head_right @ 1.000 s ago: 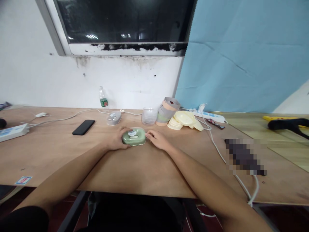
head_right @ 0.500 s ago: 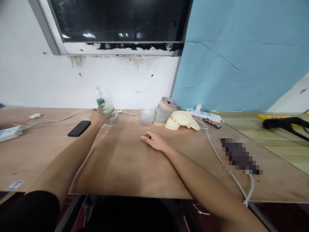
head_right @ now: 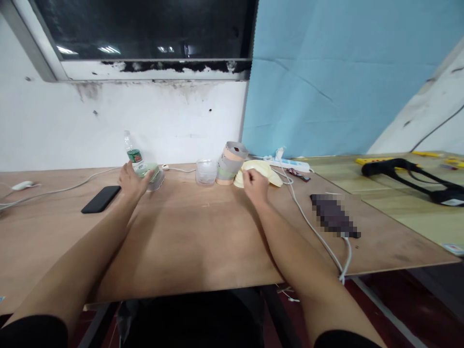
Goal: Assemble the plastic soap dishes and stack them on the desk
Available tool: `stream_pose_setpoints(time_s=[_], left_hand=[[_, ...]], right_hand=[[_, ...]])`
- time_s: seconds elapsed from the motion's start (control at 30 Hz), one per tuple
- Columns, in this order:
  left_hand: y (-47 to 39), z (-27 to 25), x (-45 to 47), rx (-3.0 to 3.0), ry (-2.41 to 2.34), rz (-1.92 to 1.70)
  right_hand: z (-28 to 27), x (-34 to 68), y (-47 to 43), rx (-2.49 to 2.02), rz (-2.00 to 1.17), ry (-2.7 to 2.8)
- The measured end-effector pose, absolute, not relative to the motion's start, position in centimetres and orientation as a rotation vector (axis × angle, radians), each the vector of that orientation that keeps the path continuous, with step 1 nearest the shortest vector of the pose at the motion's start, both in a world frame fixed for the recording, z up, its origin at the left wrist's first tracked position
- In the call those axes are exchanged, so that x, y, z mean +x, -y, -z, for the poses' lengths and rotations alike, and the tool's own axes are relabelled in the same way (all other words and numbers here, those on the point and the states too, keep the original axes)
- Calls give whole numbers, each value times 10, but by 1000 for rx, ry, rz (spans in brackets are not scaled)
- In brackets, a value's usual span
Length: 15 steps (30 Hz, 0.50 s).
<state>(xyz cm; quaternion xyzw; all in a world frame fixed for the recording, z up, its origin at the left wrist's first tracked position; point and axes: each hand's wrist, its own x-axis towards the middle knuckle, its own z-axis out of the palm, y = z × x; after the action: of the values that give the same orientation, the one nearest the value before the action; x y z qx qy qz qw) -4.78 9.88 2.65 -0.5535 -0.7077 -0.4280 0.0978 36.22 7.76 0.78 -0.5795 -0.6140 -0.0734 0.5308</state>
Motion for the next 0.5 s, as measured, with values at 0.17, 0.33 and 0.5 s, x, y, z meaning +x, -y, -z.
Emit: stream_pose_setpoints(time_s=[0.17, 0.33, 0.5], left_hand=[[-50, -13, -16, -2068, 1606, 1119], [-16, 8, 6, -2518, 1312, 733], [-24, 22, 2, -2721, 1405, 604]], right_hand=[[8, 431, -101, -1523, 306, 1068], [22, 445, -105, -1628, 276, 1148], [29, 432, -111, -1647, 194, 1333]])
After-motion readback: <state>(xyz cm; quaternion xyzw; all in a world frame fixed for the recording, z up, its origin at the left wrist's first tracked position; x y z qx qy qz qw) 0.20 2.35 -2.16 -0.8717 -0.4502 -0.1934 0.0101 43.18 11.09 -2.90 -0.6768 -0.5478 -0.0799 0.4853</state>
